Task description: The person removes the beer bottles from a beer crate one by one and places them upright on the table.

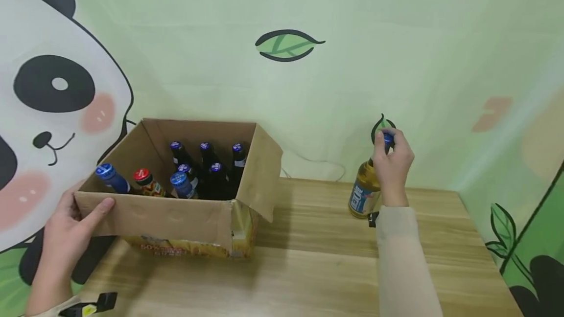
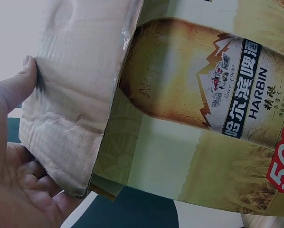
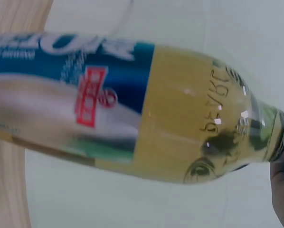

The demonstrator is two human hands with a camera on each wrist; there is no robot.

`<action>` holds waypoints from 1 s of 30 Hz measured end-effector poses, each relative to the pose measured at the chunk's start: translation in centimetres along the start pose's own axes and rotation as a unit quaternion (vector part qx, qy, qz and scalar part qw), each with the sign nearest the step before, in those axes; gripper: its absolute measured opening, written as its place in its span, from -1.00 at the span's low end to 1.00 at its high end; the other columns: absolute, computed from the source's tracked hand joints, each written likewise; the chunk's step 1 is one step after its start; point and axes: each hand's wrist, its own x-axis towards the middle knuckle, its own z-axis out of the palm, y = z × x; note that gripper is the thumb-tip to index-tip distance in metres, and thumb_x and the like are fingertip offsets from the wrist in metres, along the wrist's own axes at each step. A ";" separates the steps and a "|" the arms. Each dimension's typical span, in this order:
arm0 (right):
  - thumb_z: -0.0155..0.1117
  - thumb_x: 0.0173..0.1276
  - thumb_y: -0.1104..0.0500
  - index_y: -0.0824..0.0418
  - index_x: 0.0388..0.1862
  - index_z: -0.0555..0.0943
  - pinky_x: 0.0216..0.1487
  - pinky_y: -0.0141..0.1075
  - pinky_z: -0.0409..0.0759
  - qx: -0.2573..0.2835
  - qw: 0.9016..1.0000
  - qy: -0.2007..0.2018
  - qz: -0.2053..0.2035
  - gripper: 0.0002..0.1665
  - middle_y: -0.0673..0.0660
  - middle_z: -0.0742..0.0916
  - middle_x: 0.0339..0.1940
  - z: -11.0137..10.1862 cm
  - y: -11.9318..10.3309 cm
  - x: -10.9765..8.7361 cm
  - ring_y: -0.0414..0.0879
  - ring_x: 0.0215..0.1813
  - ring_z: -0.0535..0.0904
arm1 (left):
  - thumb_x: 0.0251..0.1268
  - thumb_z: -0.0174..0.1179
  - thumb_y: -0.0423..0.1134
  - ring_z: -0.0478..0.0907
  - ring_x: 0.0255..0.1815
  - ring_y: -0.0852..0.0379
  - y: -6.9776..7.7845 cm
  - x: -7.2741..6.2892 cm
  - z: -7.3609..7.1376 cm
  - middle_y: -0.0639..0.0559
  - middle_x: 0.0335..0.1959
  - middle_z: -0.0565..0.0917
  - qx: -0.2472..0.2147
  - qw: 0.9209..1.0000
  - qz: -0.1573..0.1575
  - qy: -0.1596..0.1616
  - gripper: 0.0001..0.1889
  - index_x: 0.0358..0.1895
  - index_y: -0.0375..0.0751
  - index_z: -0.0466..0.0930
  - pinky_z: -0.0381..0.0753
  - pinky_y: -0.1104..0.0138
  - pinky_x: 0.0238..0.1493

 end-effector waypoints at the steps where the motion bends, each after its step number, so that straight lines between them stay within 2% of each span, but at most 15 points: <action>1: 0.21 0.52 0.07 0.40 0.00 0.63 -0.11 -0.46 0.45 -0.004 1.000 -0.006 0.000 -0.62 0.17 0.71 -0.20 0.0 -0.1 0.1 -0.25 -0.21 0.51 | 0.31 0.33 0.10 0.33 0.37 -0.34 0.0 0.0 -0.1 -0.33 0.45 0.34 0.001 1.000 -0.003 -0.001 -0.11 0.60 -0.02 0.09 0.33 -0.28 0.28; 6: 0.17 0.53 0.04 0.33 0.00 0.65 -0.05 -0.43 0.52 -0.028 0.998 -0.038 0.031 -0.63 0.16 0.73 -0.12 -0.5 -0.2 0.2 -0.29 -0.15 0.55 | 0.32 0.32 0.09 0.33 0.38 -0.36 0.0 0.0 -0.2 -0.31 0.47 0.32 0.000 1.000 0.001 -0.008 -0.10 0.61 -0.03 0.06 0.34 -0.29 0.27; 9: 0.16 0.53 -0.03 0.27 0.05 0.64 0.01 -0.33 0.60 -0.039 0.996 -0.062 0.058 -0.59 0.12 0.72 -0.08 -1.0 -0.4 0.2 -0.28 -0.10 0.57 | 0.32 0.32 0.08 0.34 0.37 -0.40 0.0 0.0 -0.2 -0.34 0.47 0.32 0.000 1.000 0.008 -0.010 -0.10 0.61 -0.05 0.06 0.35 -0.31 0.23; 11: 0.15 0.52 -0.06 0.25 0.07 0.64 0.04 -0.26 0.62 -0.045 0.994 -0.078 0.066 -0.57 0.13 0.72 -0.06 -1.2 -0.6 0.4 -0.27 -0.09 0.57 | 0.32 0.32 0.09 0.34 0.36 -0.41 0.0 0.1 -0.2 -0.34 0.47 0.31 0.001 1.000 0.007 -0.011 -0.10 0.61 -0.05 0.05 0.35 -0.32 0.22; 13: 0.16 0.52 -0.06 0.24 0.09 0.63 0.04 -0.26 0.60 -0.050 0.993 -0.088 0.059 -0.57 0.15 0.72 -0.03 -1.3 -0.8 0.7 -0.27 -0.08 0.56 | 0.32 0.32 0.10 0.32 0.38 -0.42 0.1 0.1 -0.2 -0.35 0.48 0.30 0.002 1.000 0.006 -0.011 -0.09 0.61 -0.05 0.04 0.34 -0.32 0.24; 18: 0.15 0.53 0.00 0.26 0.13 0.63 0.01 -0.35 0.48 -0.056 0.993 -0.101 0.003 -0.59 0.18 0.73 0.01 -1.3 -1.6 1.7 -0.15 -0.05 0.57 | 0.31 0.32 0.11 0.28 0.41 -0.42 0.1 0.3 -0.1 -0.35 0.50 0.27 0.001 1.000 0.010 -0.009 -0.08 0.62 -0.04 0.03 0.30 -0.31 0.28; 20: 0.13 0.54 -0.01 0.23 0.19 0.62 0.07 -0.27 0.48 -0.061 0.992 -0.113 -0.014 -0.57 0.17 0.73 0.04 -1.3 -2.3 2.0 -0.06 0.02 0.58 | 0.32 0.32 0.11 0.28 0.41 -0.42 0.1 0.3 -0.1 -0.35 0.49 0.27 0.001 1.000 0.014 -0.008 -0.09 0.61 -0.04 0.04 0.29 -0.32 0.28; 23: 0.11 0.55 -0.01 0.19 0.26 0.60 0.15 -0.06 0.50 -0.066 0.987 -0.136 -0.049 -0.55 0.18 0.72 0.07 -1.0 -3.7 2.5 0.05 0.12 0.58 | 0.32 0.32 0.10 0.28 0.41 -0.41 0.2 0.2 -0.1 -0.36 0.48 0.28 0.000 1.000 0.019 -0.006 -0.10 0.61 -0.05 0.05 0.28 -0.32 0.29; 25: 0.13 0.55 0.03 0.20 0.27 0.60 0.15 0.03 0.50 -0.059 0.983 -0.154 -0.082 -0.56 0.21 0.73 0.05 -0.4 -4.8 2.6 0.11 0.13 0.59 | 0.31 0.32 0.10 0.28 0.41 -0.40 0.1 0.2 -0.1 -0.36 0.48 0.30 -0.001 1.000 0.019 -0.005 -0.10 0.60 -0.05 0.07 0.29 -0.31 0.29; 30: 0.19 0.51 0.17 0.28 0.21 0.61 0.18 -0.06 0.51 -0.016 0.963 -0.206 -0.174 -0.63 0.22 0.75 0.01 1.7 -8.1 2.3 0.14 0.12 0.62 | 0.32 0.32 0.11 0.30 0.39 -0.40 0.0 0.2 -0.1 -0.36 0.47 0.30 -0.002 1.000 0.018 -0.007 -0.10 0.61 -0.05 0.06 0.31 -0.32 0.26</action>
